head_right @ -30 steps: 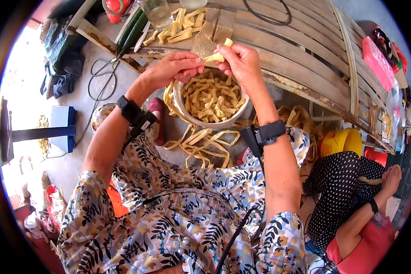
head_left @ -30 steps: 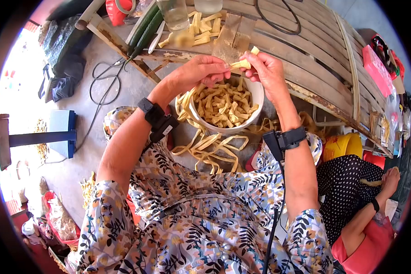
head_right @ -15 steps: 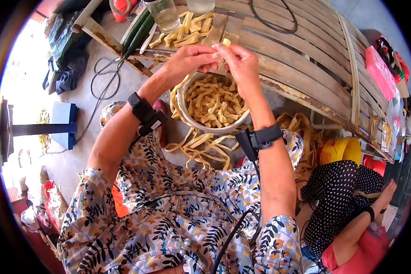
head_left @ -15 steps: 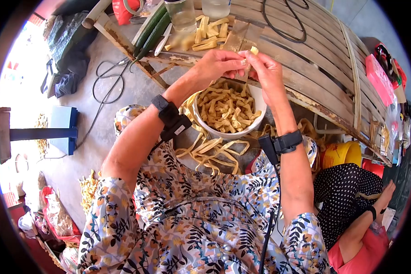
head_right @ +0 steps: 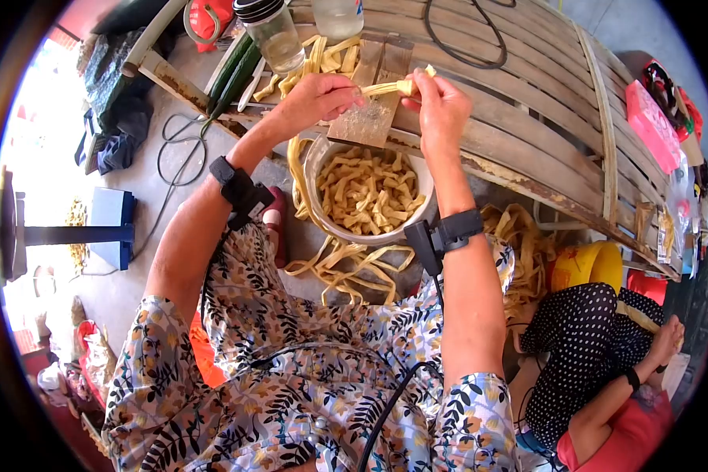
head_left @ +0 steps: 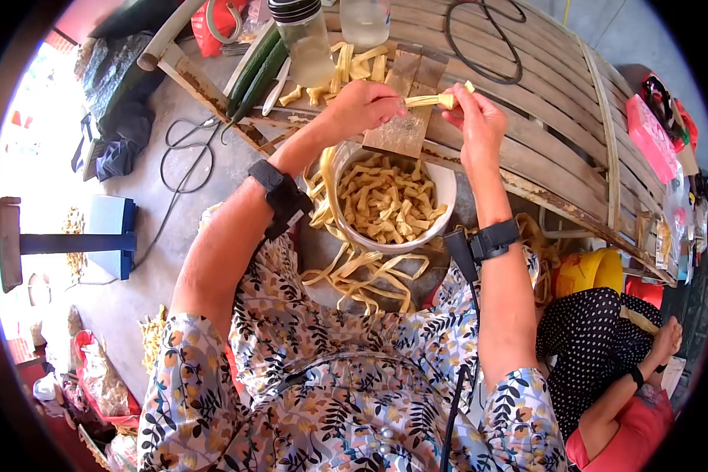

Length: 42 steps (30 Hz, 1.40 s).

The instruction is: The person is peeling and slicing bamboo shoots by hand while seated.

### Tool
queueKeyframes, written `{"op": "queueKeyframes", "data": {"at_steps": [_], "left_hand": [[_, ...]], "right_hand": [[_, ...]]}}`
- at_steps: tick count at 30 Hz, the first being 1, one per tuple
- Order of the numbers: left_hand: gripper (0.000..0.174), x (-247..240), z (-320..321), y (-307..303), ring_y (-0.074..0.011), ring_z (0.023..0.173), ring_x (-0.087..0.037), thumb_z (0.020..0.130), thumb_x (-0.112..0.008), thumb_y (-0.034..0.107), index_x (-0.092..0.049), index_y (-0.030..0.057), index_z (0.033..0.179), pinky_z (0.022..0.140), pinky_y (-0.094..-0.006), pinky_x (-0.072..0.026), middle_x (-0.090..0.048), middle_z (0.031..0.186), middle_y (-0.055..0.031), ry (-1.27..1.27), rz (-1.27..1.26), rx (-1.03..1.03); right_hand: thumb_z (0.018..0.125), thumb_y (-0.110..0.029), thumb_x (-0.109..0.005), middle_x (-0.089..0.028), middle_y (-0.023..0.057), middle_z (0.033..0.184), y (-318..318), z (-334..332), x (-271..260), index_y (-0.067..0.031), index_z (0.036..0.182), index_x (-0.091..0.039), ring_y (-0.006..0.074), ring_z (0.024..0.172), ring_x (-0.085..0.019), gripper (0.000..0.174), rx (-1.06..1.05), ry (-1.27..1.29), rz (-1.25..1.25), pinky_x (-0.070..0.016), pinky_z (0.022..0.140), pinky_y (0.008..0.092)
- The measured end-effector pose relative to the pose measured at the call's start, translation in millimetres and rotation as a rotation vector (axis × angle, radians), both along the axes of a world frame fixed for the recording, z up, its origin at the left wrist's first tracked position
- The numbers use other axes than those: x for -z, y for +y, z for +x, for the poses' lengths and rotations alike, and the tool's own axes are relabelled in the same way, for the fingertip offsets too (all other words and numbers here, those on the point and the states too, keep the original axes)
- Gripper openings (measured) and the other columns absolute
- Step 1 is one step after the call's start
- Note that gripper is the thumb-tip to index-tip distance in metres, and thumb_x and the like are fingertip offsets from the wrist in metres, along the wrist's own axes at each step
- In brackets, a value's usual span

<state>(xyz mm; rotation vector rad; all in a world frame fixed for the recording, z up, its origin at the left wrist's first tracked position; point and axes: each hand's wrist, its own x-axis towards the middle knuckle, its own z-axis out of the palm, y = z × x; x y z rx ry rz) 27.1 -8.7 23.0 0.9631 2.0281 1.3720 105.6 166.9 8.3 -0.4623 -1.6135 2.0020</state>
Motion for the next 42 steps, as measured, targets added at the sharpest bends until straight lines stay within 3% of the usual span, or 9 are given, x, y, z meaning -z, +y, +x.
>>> {"op": "queueKeyframes", "data": {"at_steps": [5, 12, 25, 28, 31, 33, 37, 40, 42], "left_hand": [[0.019, 6.0, -25.1, -3.8, -0.0044, 0.054, -0.041, 0.084, -0.053, 0.020, -0.064, 0.0043, 0.082, 0.047, -0.0201, -0.0335, -0.050, 0.062, 0.0036, 0.283, 0.021, -0.105], [0.021, 25.2, -42.5, 0.4, -0.0020, 0.051, -0.033, 0.083, -0.054, 0.022, -0.063, 0.0054, 0.076, 0.044, -0.0190, -0.0252, -0.039, 0.054, 0.0075, 0.286, 0.065, -0.282], [0.023, 24.1, -42.5, 4.9, -0.0042, 0.052, -0.036, 0.083, -0.055, 0.023, -0.062, 0.0026, 0.075, 0.047, -0.0209, -0.0304, -0.042, 0.055, 0.0054, 0.258, 0.024, -0.305], [0.023, 37.0, -44.0, 7.6, -0.0064, 0.052, -0.039, 0.081, -0.056, 0.023, -0.061, 0.0014, 0.076, 0.048, -0.0228, -0.0339, -0.047, 0.056, 0.0031, 0.313, 0.040, -0.317], [0.022, 56.2, -41.6, 11.0, -0.0083, 0.052, -0.043, 0.080, -0.057, 0.021, -0.061, 0.0006, 0.076, 0.050, -0.0249, -0.0370, -0.051, 0.056, 0.0000, 0.404, 0.040, -0.346], [0.020, 52.6, -37.1, 9.0, -0.0093, 0.052, -0.045, 0.079, -0.057, 0.019, -0.062, 0.0002, 0.077, 0.051, -0.0261, -0.0388, -0.053, 0.057, -0.0019, 0.497, -0.031, -0.376], [0.016, 49.3, -35.6, -13.9, -0.0082, 0.051, -0.046, 0.079, -0.058, 0.016, -0.065, 0.0017, 0.077, 0.049, -0.0231, -0.0377, -0.054, 0.059, -0.0008, 0.350, 0.034, -0.472], [0.014, 28.4, -9.1, -20.8, -0.0033, 0.053, -0.042, 0.084, -0.056, 0.013, -0.061, 0.0037, 0.092, 0.047, -0.0171, -0.0336, -0.052, 0.060, 0.0016, -0.109, 0.146, -0.206], [0.017, 24.3, 0.7, -22.4, -0.0019, 0.051, -0.041, 0.085, -0.055, 0.012, -0.055, 0.0058, 0.101, 0.045, -0.0164, -0.0329, -0.053, 0.061, 0.0011, -0.185, 0.152, -0.091]], "right_hand": [[0.082, -0.013, -0.057, -0.062, 0.0093, 0.073, 9.8, -16.5, 6.1, 0.0068, 0.080, -0.062, 0.0127, 0.060, -0.060, 0.020, 0.057, 0.052, -0.045, -0.0497, 0.051, 0.0210], [0.082, -0.011, -0.058, -0.062, 0.0094, 0.073, 2.5, -24.2, 20.0, 0.0072, 0.082, -0.062, 0.0130, 0.061, -0.060, 0.019, 0.090, 0.083, -0.144, -0.0502, 0.051, 0.0211], [0.082, -0.010, -0.058, -0.059, 0.0074, 0.070, 4.6, -28.0, 27.4, 0.0094, 0.081, -0.061, 0.0131, 0.058, -0.058, 0.020, 0.120, 0.085, -0.188, -0.0513, 0.053, 0.0211], [0.080, -0.011, -0.059, -0.056, 0.0054, 0.062, 7.6, -35.8, 46.7, 0.0053, 0.071, -0.062, 0.0106, 0.053, -0.053, 0.019, 0.179, 0.023, -0.063, -0.0453, 0.047, 0.0233], [0.076, -0.013, -0.060, -0.047, 0.0075, 0.051, 10.3, -34.5, 60.8, 0.0039, 0.060, -0.055, 0.0108, 0.046, -0.040, 0.024, 0.274, -0.050, 0.465, -0.0349, 0.043, 0.0290], [0.074, -0.014, -0.059, -0.033, 0.0108, 0.047, 8.7, -25.7, 55.4, 0.0048, 0.059, -0.047, 0.0136, 0.045, -0.030, 0.028, 0.335, -0.042, 0.531, -0.0273, 0.043, 0.0330], [0.076, -0.018, -0.062, -0.039, 0.0051, 0.045, 25.4, -0.3, 53.4, 0.0022, 0.061, -0.054, 0.0120, 0.044, -0.031, 0.026, 0.286, -0.139, 0.656, -0.0275, 0.043, 0.0305], [0.075, -0.023, -0.066, -0.050, 0.0043, 0.052, 7.9, 29.2, 20.8, 0.0008, 0.070, -0.061, 0.0091, 0.048, -0.040, 0.025, -0.003, -0.355, 0.675, -0.0340, 0.045, 0.0270], [0.074, -0.022, -0.068, -0.055, 0.0044, 0.061, 1.2, 46.5, 17.6, 0.0002, 0.079, -0.063, 0.0084, 0.055, -0.046, 0.023, -0.107, -0.212, 0.675, -0.0392, 0.049, 0.0250]]}}
